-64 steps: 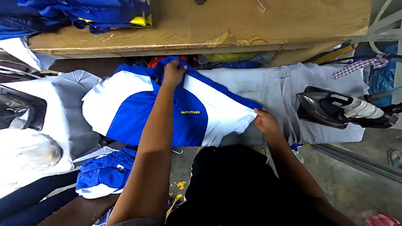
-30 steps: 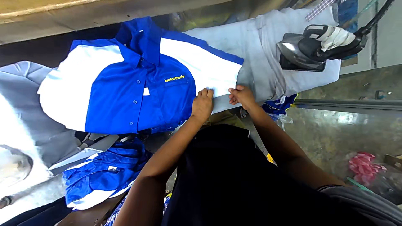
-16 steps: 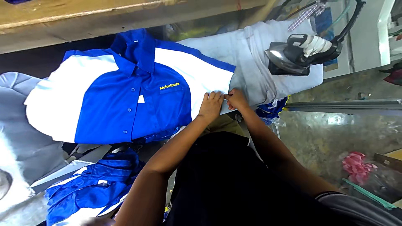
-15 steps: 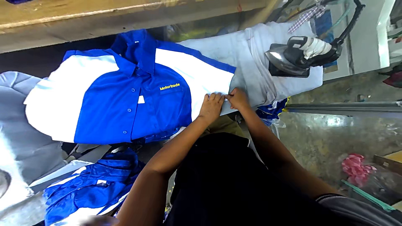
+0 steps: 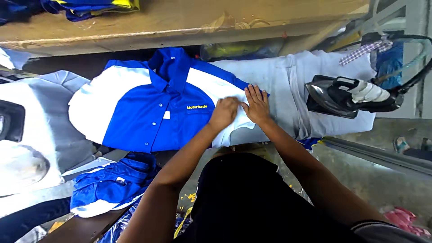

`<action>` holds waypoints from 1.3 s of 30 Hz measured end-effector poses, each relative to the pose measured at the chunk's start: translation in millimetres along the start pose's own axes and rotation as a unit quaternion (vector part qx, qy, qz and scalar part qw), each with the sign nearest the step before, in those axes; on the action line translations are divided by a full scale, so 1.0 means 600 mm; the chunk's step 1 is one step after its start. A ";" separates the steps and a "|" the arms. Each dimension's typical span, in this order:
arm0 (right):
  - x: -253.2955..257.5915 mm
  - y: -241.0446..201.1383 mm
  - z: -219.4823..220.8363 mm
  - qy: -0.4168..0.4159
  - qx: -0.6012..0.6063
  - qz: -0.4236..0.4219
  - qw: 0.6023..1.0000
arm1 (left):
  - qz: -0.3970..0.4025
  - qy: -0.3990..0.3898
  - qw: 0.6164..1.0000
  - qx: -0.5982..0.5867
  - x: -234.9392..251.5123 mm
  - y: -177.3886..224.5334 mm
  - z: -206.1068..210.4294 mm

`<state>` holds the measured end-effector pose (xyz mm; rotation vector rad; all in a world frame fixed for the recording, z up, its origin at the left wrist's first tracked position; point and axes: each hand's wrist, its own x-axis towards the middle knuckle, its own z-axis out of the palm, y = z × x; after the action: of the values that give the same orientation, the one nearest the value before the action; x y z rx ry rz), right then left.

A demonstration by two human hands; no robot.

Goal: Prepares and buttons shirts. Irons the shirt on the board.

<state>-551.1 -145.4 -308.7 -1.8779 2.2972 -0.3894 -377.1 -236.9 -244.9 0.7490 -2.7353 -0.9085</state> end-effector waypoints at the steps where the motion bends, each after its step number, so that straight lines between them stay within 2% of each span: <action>1: 0.000 -0.002 -0.003 -0.012 0.001 0.007 1.000 | -0.028 0.042 0.998 0.026 0.028 -0.028 -0.016; 3: -0.002 -0.001 -0.004 -0.011 -0.003 0.013 1.000 | -0.088 0.069 0.990 0.089 0.077 -0.097 -0.042; 5: -0.006 0.005 0.004 0.014 -0.013 0.016 1.000 | -0.139 0.037 0.979 0.143 0.106 -0.162 -0.055; 7: -0.005 0.012 0.008 0.022 -0.019 0.021 0.999 | -0.159 0.022 0.973 0.163 0.124 -0.183 -0.057; 10: -0.007 0.010 0.009 0.015 -0.014 0.024 1.000 | -0.165 0.027 0.972 0.166 0.122 -0.179 -0.055; 13: -0.007 0.010 0.006 0.014 -0.015 0.016 1.000 | -0.112 0.147 0.971 0.154 0.101 -0.152 -0.043; 15: -0.009 0.009 0.002 0.015 -0.012 0.015 1.000 | -0.086 0.175 0.969 0.150 0.085 -0.132 -0.036; 18: -0.012 0.011 -0.007 0.001 0.008 0.008 1.000 | -0.103 0.105 0.977 0.152 0.069 -0.142 -0.018; 21: -0.015 0.032 -0.023 -0.033 0.027 -0.024 0.999 | -0.120 0.086 0.977 0.152 0.074 -0.144 -0.017; 24: -0.017 0.055 -0.030 -0.041 0.021 -0.063 0.997 | -0.132 0.066 0.985 0.088 0.064 -0.071 -0.031; 26: -0.016 0.059 -0.028 -0.041 0.006 -0.073 0.996 | -0.069 0.039 0.995 0.053 0.028 0.007 -0.020; 28: -0.017 0.059 -0.024 -0.029 -0.004 -0.079 0.996 | 0.031 0.003 0.999 0.036 -0.029 0.060 0.023; 31: -0.014 0.061 -0.020 -0.030 -0.012 -0.074 0.997 | 0.095 -0.052 0.992 0.059 -0.093 0.071 0.077; 36: -0.012 0.061 -0.018 -0.034 -0.011 -0.071 0.997 | 0.067 -0.028 0.996 0.055 -0.102 0.066 0.096; 39: -0.011 0.059 -0.017 -0.041 -0.013 -0.069 0.997 | 0.036 -0.058 0.995 0.070 -0.088 0.081 0.096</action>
<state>-585.5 -131.3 -309.8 -2.0313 2.1386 -0.2952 -368.8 -146.7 -261.9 0.6332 -2.9314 -0.7741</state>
